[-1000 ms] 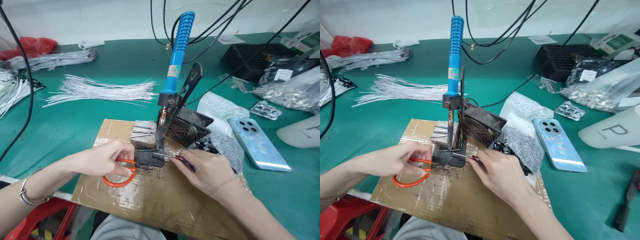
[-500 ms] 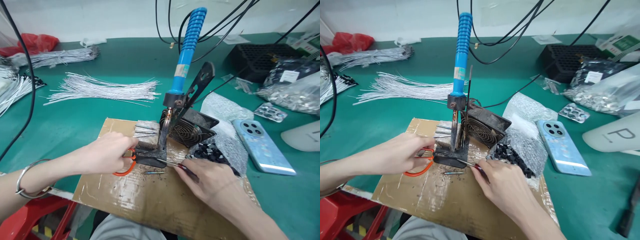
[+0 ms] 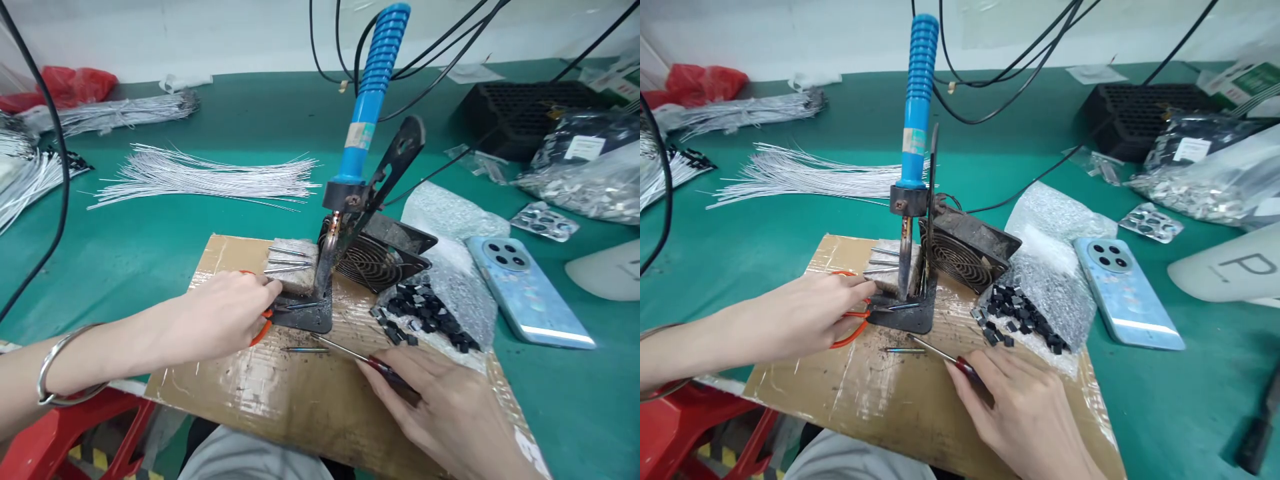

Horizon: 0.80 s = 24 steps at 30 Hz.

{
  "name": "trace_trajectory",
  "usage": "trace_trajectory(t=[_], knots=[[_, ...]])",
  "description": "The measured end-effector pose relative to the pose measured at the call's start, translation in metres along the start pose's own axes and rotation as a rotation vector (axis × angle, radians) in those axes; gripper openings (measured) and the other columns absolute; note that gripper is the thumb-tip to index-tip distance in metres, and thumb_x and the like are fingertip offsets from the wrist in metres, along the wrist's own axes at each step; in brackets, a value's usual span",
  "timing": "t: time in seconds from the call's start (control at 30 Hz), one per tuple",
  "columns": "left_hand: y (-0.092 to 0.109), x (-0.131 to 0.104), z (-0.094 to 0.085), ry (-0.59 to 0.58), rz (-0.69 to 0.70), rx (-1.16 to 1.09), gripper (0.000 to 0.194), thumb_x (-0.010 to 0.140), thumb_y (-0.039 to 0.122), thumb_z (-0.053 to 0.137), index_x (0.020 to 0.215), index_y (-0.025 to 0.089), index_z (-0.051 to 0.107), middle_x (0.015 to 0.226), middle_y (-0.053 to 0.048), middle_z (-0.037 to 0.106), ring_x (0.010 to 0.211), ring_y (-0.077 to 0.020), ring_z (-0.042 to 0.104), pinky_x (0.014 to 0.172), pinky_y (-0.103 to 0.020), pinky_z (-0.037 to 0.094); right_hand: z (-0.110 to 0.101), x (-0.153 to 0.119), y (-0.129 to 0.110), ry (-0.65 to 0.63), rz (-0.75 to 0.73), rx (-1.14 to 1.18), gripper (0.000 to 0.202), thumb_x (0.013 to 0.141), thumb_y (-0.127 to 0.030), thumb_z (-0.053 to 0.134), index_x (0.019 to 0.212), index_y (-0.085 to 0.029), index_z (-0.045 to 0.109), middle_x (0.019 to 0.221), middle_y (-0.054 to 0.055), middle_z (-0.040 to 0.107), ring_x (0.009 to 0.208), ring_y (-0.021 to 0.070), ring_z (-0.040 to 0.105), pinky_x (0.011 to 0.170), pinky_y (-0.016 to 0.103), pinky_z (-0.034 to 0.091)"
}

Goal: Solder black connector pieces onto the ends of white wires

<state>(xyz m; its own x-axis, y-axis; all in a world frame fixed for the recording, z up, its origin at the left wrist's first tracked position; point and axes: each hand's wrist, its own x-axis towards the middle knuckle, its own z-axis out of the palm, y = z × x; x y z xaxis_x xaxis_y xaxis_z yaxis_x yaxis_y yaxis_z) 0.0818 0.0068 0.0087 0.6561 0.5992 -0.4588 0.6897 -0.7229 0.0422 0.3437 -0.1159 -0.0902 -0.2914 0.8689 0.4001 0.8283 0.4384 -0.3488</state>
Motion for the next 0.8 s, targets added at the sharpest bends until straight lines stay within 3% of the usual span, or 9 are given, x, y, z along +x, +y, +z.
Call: trace_trajectory(t=[0.2, 0.4, 0.57, 0.8], knots=[[-0.01, -0.009, 0.004, 0.022, -0.044, -0.042, 0.007, 0.093, 0.016, 0.051, 0.089, 0.022, 0.05, 0.08, -0.005, 0.067, 0.069, -0.0256, 0.067, 0.058, -0.033, 0.038, 0.001, -0.005, 0.004, 0.024, 0.079, 0.031, 0.026, 0.103, -0.034, 0.055, 0.087, -0.018, 0.068, 0.074, 0.002, 0.071, 0.058, 0.0148, 0.064, 0.056, 0.028, 0.041], [-0.02, -0.015, 0.01, 0.032, -0.073, -0.1, 0.005, 0.093, 0.018, 0.055, 0.095, 0.022, 0.052, 0.082, -0.004, 0.066, 0.068, -0.0233, 0.065, 0.057, -0.031, 0.036, 0.001, 0.001, 0.005, 0.036, 0.067, 0.035, 0.027, 0.104, -0.034, 0.054, 0.087, -0.018, 0.068, 0.074, 0.001, 0.072, 0.06, 0.0137, 0.067, 0.059, 0.026, 0.045], [-0.02, -0.009, 0.016, 0.061, -0.077, -0.077, 0.003, 0.094, 0.019, 0.054, 0.094, 0.021, 0.053, 0.081, -0.005, 0.066, 0.069, -0.0248, 0.066, 0.056, -0.031, 0.036, 0.004, 0.011, 0.0, 0.001, 0.066, 0.015, 0.034, 0.105, -0.036, 0.05, 0.084, -0.018, 0.068, 0.07, 0.0, 0.07, 0.057, 0.0143, 0.066, 0.056, 0.028, 0.042], [-0.023, -0.006, 0.019, 0.099, -0.015, -0.094, 0.006, 0.095, 0.015, 0.053, 0.093, 0.021, 0.055, 0.084, -0.005, 0.065, 0.071, -0.0232, 0.066, 0.059, -0.031, 0.039, 0.016, 0.028, -0.003, 0.053, 0.033, -0.095, 0.037, 0.105, -0.037, 0.05, 0.083, -0.016, 0.071, 0.067, 0.002, 0.07, 0.055, 0.0183, 0.068, 0.052, 0.03, 0.036]])
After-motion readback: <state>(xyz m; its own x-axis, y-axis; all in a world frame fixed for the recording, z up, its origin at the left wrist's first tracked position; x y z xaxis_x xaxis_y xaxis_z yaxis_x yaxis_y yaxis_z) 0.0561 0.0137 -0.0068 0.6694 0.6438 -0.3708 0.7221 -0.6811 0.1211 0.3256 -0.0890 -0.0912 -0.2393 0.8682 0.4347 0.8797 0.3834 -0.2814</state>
